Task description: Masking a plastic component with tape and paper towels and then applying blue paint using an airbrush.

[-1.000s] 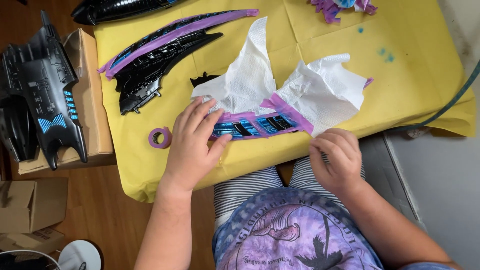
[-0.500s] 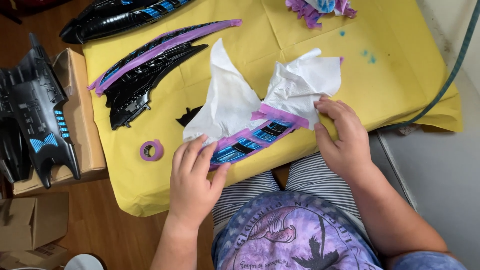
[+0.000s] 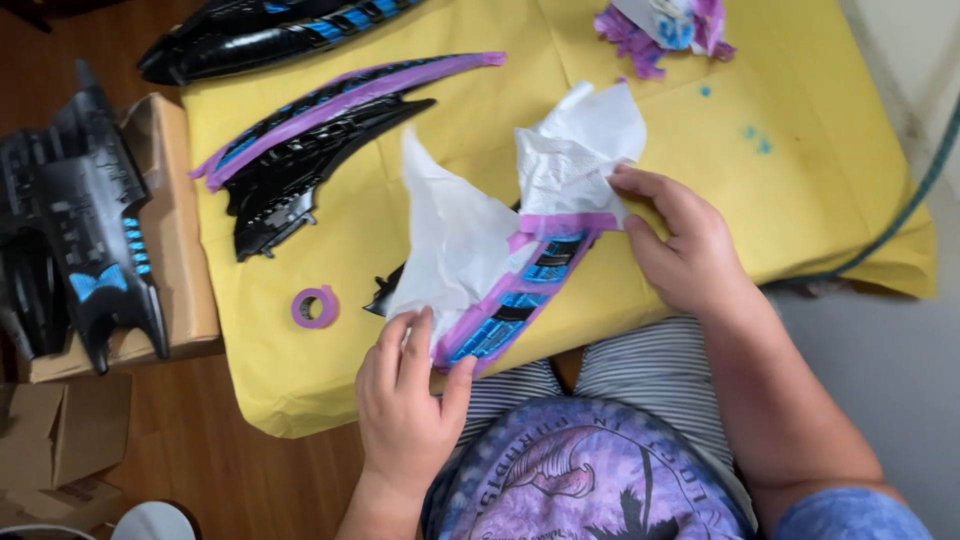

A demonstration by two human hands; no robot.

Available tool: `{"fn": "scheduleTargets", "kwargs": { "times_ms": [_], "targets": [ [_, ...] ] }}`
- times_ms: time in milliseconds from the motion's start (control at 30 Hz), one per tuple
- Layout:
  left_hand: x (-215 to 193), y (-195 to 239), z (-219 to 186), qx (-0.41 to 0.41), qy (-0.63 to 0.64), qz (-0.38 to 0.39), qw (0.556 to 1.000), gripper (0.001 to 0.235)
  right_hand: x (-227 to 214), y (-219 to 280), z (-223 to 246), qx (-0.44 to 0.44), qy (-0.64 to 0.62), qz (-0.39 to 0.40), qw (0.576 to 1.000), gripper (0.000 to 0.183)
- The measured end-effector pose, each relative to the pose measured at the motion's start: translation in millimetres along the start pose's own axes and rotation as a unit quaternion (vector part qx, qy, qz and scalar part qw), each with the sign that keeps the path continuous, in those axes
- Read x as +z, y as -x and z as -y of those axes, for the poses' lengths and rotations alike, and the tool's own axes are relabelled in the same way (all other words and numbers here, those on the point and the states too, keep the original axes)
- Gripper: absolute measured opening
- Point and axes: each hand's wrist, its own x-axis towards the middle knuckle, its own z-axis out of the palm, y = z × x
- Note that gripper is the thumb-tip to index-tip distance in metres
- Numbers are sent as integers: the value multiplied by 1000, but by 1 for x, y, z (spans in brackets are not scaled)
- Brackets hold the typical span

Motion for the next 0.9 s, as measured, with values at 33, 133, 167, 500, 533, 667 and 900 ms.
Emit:
{"fn": "scheduleTargets", "kwargs": {
  "times_ms": [33,133,167,500,533,667,900],
  "targets": [
    [-3,-6,3,-8,-6,-6,1000,53,0,0,1,-9,-4,6,1000,38],
    [-9,-19,14,-31,-20,4,999,52,0,3,4,8,-6,-27,1000,32],
    [-10,-24,16,-34,-41,6,999,44,-1,4,6,25,-13,-41,999,32],
    [-2,-66,24,-20,-154,-6,988,30,-1,12,-1,35,-42,-73,996,25],
    [-3,-69,25,-23,-154,-8,988,30,2,11,-3,33,-41,-71,996,25],
    [9,-79,27,67,-71,44,994,38,0,13,-5,34,-44,-82,995,22],
    [-1,-73,34,22,-52,95,994,34,3,15,-10,15,-69,-87,994,20]
  ]
}}
